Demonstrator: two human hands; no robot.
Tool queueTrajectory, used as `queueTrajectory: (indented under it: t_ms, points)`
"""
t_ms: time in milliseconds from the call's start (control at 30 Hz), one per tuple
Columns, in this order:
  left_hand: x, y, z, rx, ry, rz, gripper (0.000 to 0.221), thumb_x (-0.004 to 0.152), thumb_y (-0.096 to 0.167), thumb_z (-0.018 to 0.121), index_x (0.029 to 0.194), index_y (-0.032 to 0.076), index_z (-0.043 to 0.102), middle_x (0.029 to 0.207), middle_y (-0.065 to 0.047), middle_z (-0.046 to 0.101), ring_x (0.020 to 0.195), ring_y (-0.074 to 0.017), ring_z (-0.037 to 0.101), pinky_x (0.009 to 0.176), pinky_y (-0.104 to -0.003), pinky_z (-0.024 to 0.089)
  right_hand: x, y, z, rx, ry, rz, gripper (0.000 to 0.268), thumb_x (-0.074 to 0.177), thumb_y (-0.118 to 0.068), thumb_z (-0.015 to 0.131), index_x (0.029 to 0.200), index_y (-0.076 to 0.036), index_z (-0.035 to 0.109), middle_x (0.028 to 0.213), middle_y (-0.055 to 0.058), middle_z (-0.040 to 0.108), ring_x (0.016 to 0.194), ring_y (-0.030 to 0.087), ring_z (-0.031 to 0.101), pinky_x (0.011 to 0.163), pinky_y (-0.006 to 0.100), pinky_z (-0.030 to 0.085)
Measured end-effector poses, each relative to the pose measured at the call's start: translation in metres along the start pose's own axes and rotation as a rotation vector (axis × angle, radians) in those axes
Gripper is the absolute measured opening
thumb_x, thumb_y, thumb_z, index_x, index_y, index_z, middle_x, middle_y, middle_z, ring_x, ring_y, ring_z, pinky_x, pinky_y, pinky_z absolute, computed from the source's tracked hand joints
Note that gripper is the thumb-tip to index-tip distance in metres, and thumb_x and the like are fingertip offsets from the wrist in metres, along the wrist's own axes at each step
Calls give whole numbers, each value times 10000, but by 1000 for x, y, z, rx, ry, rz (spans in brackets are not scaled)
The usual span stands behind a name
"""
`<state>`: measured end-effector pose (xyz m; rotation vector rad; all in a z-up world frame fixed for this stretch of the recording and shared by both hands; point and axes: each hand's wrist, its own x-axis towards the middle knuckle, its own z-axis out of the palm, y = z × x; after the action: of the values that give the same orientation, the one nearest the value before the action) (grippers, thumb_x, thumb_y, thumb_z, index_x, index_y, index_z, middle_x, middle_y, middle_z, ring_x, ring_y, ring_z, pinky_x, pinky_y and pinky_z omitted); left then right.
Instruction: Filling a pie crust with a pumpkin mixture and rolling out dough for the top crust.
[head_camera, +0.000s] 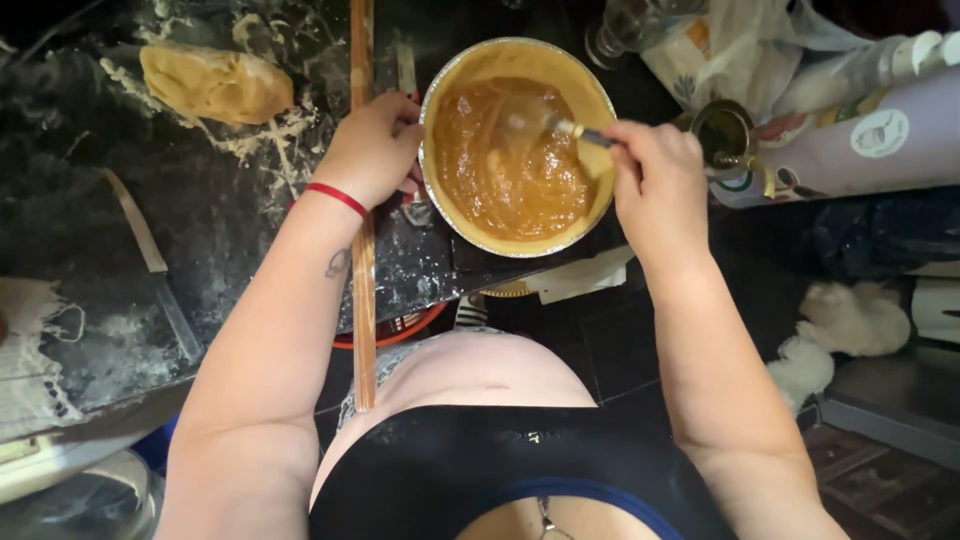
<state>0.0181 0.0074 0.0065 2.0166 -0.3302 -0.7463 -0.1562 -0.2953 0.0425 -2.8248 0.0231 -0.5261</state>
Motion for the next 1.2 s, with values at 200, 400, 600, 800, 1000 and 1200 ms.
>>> queueTrajectory:
  t_ms: [200,400,600,800,1000,1200]
  points:
    - [-8,2,-1,-125,-68,-63,288,1032,146,577,1252,-25,650,877,-152,798,583,-210,799,555,-273,698,-28,-13,-28,18,-24,56,246,1101,-43,723,1309,-156,791,975,117,680,946,384,682,924,489,569]
    - [-45,8,1,-299,11,-153,327,1058,97,537,1318,-100,571,944,-217,735,647,-269,814,596,-326,731,-18,-21,-14,94,-67,-153,266,1041,-47,749,1246,-204,811,953,28,674,906,290,636,911,414,553]
    - [-80,-6,30,-518,109,-201,378,1090,92,505,1379,-148,462,1021,-290,682,796,-374,822,641,-420,734,4,-15,2,-149,-21,-107,179,1140,-233,722,1310,-202,770,924,65,660,889,319,699,809,461,616]
    - [-97,-5,50,-481,2,-269,295,1095,81,477,1313,-117,490,1044,-285,741,777,-350,826,646,-414,733,-4,-18,-16,110,-202,14,202,1166,-256,641,1329,-223,756,982,112,731,973,397,729,858,535,617]
    - [-91,1,31,-334,108,-216,309,1094,85,482,1330,-104,548,1012,-287,755,717,-357,820,579,-407,726,-10,-11,-52,58,-296,-78,182,1104,-209,714,1259,-203,809,907,102,735,962,385,739,871,496,611]
    - [-68,3,15,-258,171,-144,335,1075,79,471,1341,-47,630,1016,-253,773,754,-311,836,607,-364,743,-12,6,-25,60,-252,-123,209,1113,-194,710,1304,-174,791,929,102,729,957,359,732,870,481,609]
